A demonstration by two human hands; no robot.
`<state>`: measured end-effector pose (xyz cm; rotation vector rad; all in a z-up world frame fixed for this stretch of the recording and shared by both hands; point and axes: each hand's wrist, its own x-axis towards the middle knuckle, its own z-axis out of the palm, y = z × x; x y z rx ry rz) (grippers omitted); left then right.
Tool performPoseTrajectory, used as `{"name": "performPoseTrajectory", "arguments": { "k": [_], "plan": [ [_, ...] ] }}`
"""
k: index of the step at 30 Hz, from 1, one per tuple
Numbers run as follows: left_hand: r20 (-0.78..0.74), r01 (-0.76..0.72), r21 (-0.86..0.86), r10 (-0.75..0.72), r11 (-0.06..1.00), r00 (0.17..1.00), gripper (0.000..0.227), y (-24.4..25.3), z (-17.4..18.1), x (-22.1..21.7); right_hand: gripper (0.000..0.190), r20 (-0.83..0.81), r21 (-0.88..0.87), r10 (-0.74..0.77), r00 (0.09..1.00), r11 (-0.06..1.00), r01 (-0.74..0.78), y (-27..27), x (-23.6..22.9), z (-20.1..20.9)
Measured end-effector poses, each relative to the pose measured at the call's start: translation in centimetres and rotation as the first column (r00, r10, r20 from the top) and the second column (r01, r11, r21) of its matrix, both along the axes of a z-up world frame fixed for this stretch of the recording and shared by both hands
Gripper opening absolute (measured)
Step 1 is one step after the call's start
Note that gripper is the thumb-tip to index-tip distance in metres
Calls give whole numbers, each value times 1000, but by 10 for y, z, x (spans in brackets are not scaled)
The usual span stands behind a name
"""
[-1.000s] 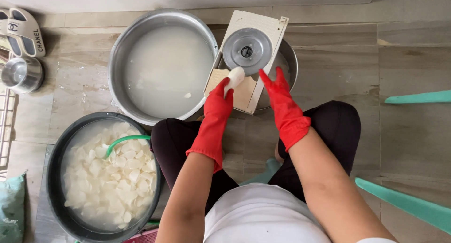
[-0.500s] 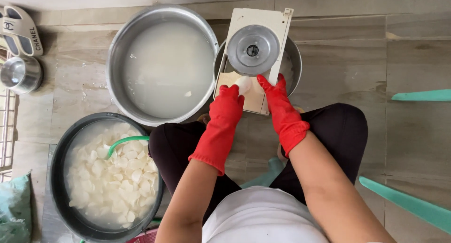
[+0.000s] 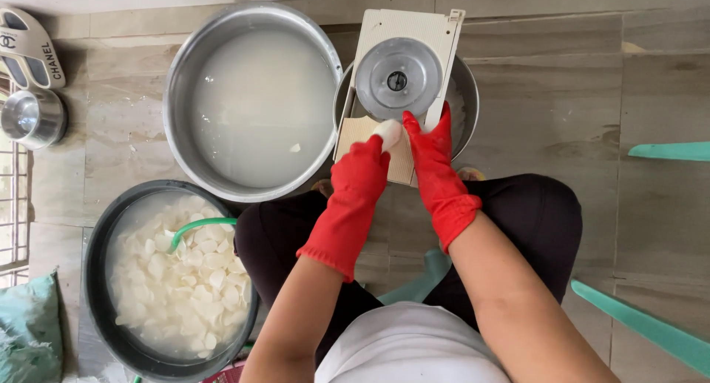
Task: A person wearing red gloves slices a white root vegetable using a manual slicer mounted on a wooden board, with the slices falling into a bowl of water.
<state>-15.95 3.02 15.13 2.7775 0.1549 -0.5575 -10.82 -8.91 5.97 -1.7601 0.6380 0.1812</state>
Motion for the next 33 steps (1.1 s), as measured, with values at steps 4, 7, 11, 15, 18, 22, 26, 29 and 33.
{"name": "performPoseTrajectory", "arguments": {
  "k": [4, 7, 11, 15, 18, 22, 26, 29, 33],
  "plan": [
    [87, -57, -75, 63, 996, 994, 23, -11, -27, 47, 99, 55, 18, -18, 998, 1000, 17, -4, -1, -14],
    [120, -74, -95, 85, 993, 989, 24, -9, -20, 47, 101, 34, 10, -17, 999, 1000, 17, -5, -3, -21],
    [-21, -18, 6, 18, 1000, 1000, 32, 0, -10, -1, 101, 29, 7, -20, 999, 1000, 20, -9, -4, -25],
    [-42, 2, 57, 1, 998, 999, 32, -5, 0, 4, 100, 4, 4, -1, 1000, 1000, 1, -4, -1, -6],
    [45, -66, 11, 65, 998, 997, 32, -9, -42, 38, 102, 0, 15, -19, 1000, 1000, 19, -2, -5, -13],
    [57, -76, 2, 76, 997, 995, 35, -10, -26, 36, 103, -1, 8, -18, 1000, 1000, 18, -7, -7, -18],
    [53, -92, -34, 94, 995, 994, 34, -15, -27, 43, 107, -9, -1, -22, 1000, 1000, 22, -11, -7, -23],
    [70, -101, -30, 103, 994, 992, 30, -9, -40, 62, 109, -1, 9, -18, 1000, 1000, 18, -4, -4, -35],
    [50, -65, -57, 68, 996, 996, 27, -5, -22, 46, 107, 13, -7, -41, 999, 999, 41, -10, -3, -41]
  ]
}}
